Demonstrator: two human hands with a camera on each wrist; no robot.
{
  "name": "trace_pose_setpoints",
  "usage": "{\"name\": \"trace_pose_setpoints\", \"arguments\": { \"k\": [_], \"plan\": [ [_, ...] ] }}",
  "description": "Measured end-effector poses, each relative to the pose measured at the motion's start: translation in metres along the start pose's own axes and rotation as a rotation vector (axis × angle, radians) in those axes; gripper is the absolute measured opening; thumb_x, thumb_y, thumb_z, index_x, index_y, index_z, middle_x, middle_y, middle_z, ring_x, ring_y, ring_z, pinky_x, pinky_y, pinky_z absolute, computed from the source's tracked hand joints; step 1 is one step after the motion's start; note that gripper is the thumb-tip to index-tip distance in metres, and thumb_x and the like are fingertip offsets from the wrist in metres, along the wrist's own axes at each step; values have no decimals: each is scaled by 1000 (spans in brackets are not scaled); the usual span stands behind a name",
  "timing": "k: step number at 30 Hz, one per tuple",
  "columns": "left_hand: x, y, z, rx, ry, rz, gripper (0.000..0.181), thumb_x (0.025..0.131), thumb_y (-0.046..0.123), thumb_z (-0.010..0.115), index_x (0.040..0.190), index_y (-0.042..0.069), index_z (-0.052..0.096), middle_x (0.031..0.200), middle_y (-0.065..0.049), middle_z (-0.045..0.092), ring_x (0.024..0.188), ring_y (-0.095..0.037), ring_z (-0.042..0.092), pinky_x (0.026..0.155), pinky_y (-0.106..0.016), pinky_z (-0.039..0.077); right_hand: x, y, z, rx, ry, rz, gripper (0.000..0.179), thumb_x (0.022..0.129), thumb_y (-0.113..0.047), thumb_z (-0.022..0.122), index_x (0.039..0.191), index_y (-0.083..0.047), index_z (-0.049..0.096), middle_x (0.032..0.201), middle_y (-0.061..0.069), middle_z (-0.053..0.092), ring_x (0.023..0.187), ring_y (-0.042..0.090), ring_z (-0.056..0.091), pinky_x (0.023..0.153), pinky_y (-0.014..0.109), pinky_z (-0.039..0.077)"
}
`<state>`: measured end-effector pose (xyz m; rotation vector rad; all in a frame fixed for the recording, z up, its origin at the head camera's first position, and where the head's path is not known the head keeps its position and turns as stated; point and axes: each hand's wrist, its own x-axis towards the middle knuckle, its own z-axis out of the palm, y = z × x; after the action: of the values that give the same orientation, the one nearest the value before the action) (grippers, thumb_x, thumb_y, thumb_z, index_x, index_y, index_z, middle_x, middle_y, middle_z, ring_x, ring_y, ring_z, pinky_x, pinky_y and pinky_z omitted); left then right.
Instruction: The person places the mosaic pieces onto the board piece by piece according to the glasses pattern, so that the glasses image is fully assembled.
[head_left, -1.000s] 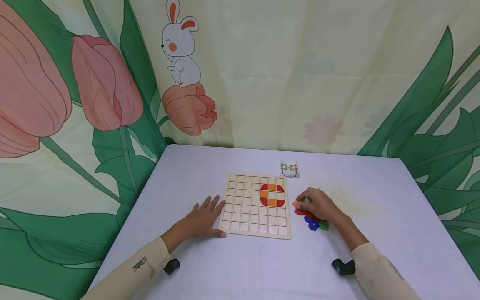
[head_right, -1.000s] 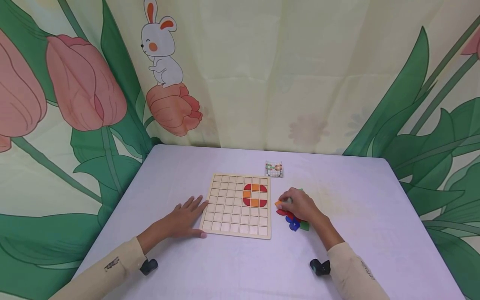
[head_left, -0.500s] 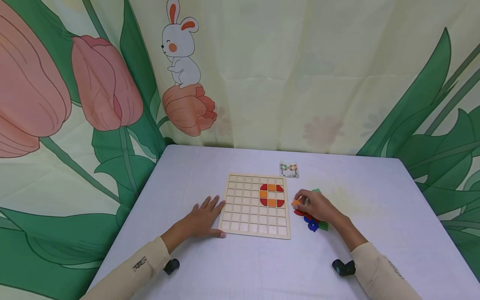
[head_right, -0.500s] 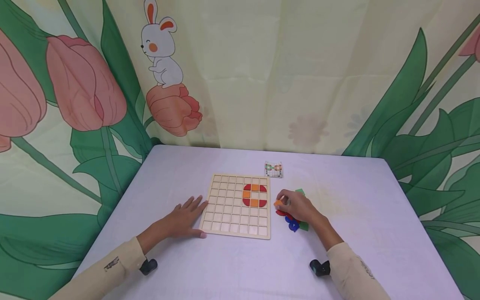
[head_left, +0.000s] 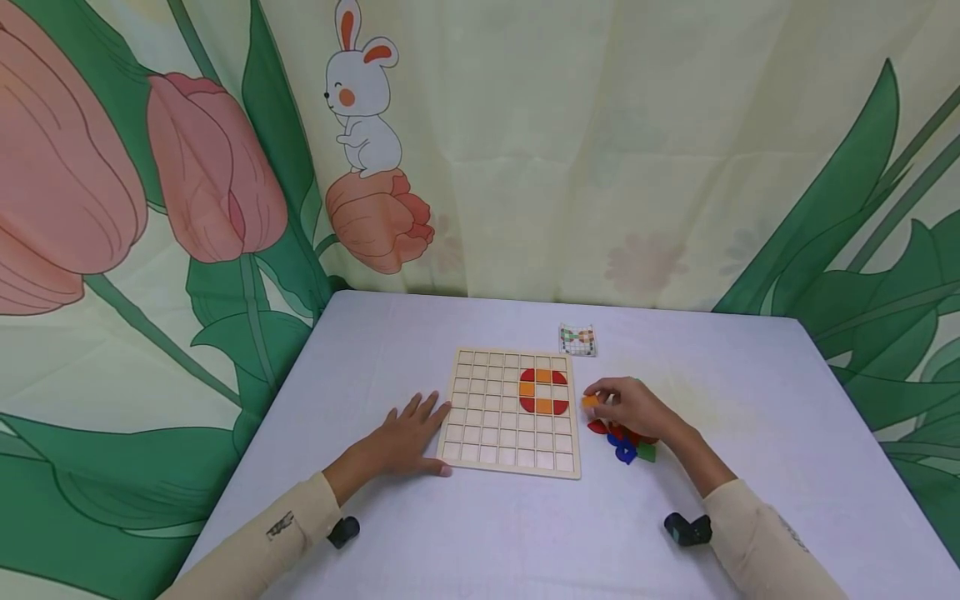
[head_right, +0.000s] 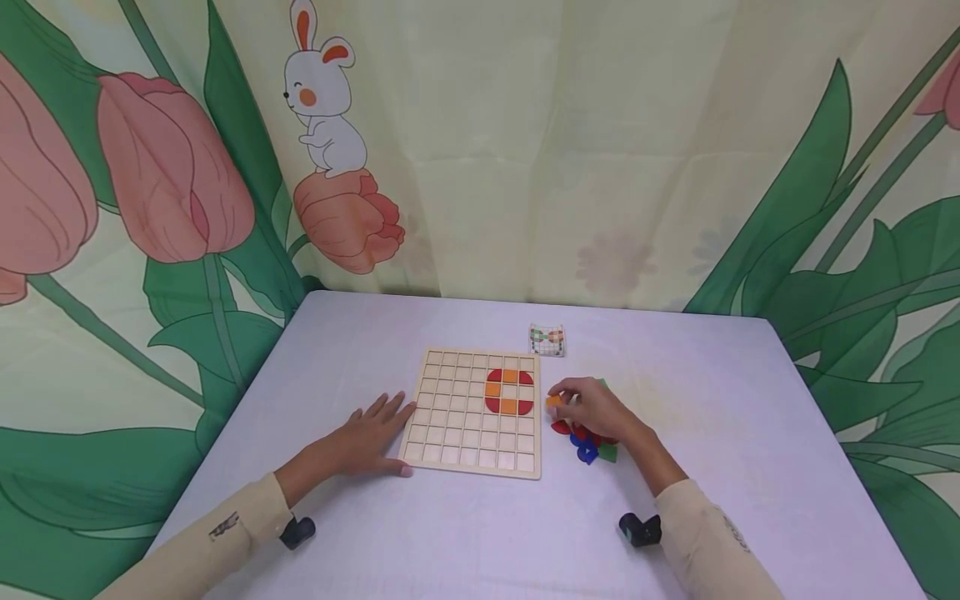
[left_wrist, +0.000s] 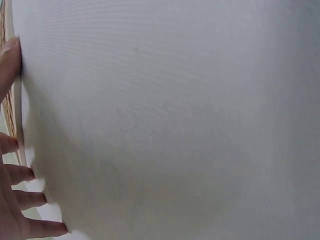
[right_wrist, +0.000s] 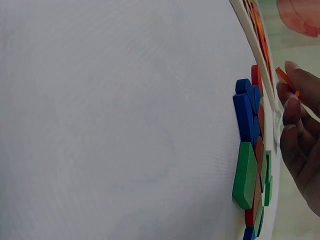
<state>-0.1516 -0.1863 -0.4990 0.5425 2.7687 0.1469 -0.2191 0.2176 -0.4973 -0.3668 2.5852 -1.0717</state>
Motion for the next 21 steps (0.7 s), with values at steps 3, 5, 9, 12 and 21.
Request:
{"name": "trace_pose_setpoints", "arguments": {
  "k": [3,5,9,12,21],
  "plan": [
    [-1,1,-2,-18,-7,-3,109,78,71,70,161,17,25,168,-14,19,153,-43,17,112,-69,29,1,-3,-1,40,-13,-4,34,90,-15,75,122,-7,69,92,8,65,64,21,61,65,30,58],
    [-1,2,-2,-29,-7,-3,109,77,70,72,160,16,26,168,-15,19,153,-44,17,112,-70,28,3,-3,0,69,-24,-4,35,90,-14,74,124,-7,69,95,9,65,65,20,62,65,29,58],
    [-1,3,-3,-29,-11,-10,109,77,69,73,160,16,27,168,-15,19,153,-45,17,111,-71,28,7,-4,1,121,-52,-7,37,92,-13,71,128,-6,67,99,10,65,64,20,64,67,28,58],
    [-1,4,-3,-19,-14,-19,110,76,69,74,160,16,27,168,-15,19,153,-45,17,111,-71,28,9,-5,1,159,-59,0,37,92,-13,71,129,-6,67,99,11,65,64,21,63,67,29,58],
    [-1,5,-3,-13,-12,-23,109,76,70,73,160,17,27,168,-14,19,153,-45,17,111,-71,29,15,-13,3,249,-68,25,36,93,-15,72,128,-9,65,101,13,61,62,24,58,59,29,55]
  ]
}}
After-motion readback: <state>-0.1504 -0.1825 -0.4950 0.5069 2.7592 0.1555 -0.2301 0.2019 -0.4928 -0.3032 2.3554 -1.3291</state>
